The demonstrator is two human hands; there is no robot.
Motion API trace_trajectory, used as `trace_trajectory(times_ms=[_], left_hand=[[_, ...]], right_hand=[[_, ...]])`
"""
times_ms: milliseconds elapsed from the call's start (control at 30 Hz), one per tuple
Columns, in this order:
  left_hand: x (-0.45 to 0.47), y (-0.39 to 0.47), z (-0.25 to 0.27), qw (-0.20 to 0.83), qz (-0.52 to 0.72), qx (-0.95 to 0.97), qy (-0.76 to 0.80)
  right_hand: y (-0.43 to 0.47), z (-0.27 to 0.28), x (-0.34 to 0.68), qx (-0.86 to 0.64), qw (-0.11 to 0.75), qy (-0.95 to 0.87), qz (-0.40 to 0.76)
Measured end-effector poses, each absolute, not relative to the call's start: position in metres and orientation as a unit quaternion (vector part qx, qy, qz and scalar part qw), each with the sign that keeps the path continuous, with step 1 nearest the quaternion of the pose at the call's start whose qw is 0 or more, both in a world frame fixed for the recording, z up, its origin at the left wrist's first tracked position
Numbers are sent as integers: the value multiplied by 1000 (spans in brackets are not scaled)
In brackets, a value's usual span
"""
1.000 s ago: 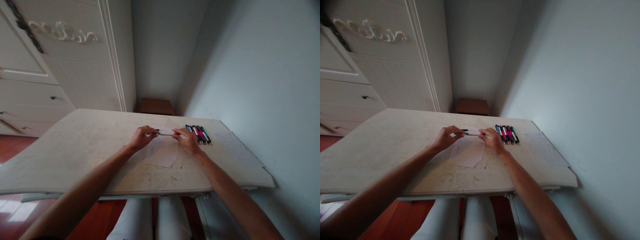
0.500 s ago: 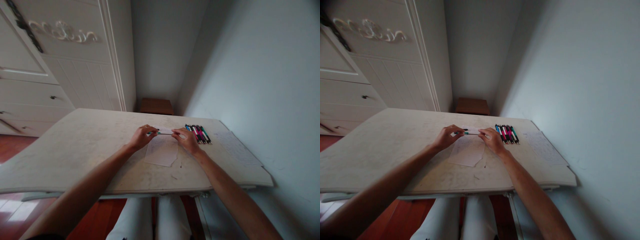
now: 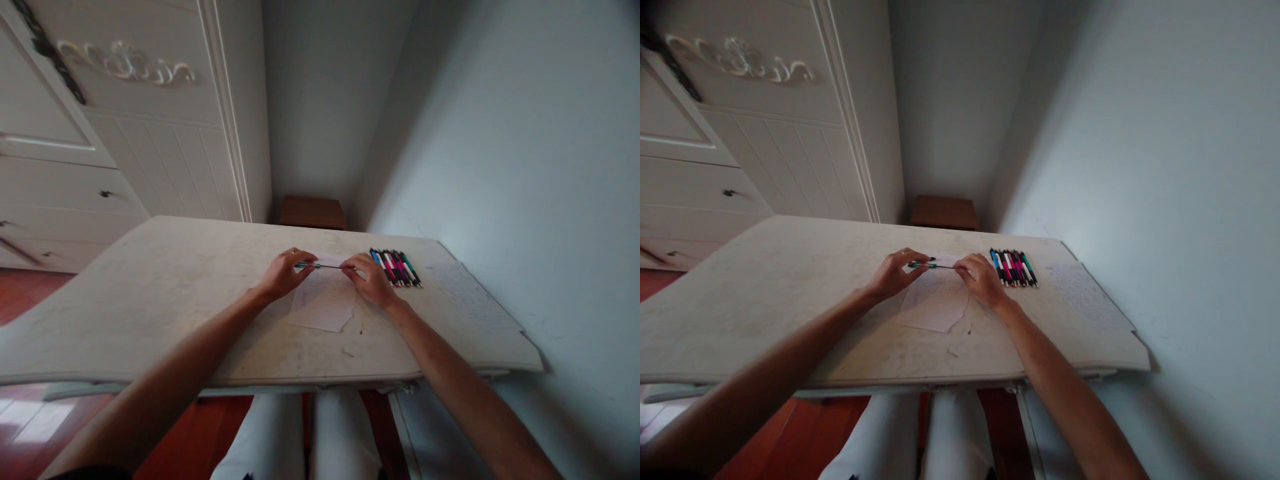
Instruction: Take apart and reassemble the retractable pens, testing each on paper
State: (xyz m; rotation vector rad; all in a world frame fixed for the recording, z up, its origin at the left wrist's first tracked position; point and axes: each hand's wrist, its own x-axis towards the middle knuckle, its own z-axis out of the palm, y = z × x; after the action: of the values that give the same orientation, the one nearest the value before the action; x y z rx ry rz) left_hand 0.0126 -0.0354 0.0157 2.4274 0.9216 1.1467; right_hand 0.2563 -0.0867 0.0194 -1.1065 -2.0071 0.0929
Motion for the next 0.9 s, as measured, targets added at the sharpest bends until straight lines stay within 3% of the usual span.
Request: trace_trajectory(times_ms=[533,900], left_hand=[[1,-18,11,94,308,876,360],[-1,-17,17,118,307,857,397]], right_hand=[[-85,20,262,-446,430,-784,38],[-83,22,265,-452,443,-774,31]])
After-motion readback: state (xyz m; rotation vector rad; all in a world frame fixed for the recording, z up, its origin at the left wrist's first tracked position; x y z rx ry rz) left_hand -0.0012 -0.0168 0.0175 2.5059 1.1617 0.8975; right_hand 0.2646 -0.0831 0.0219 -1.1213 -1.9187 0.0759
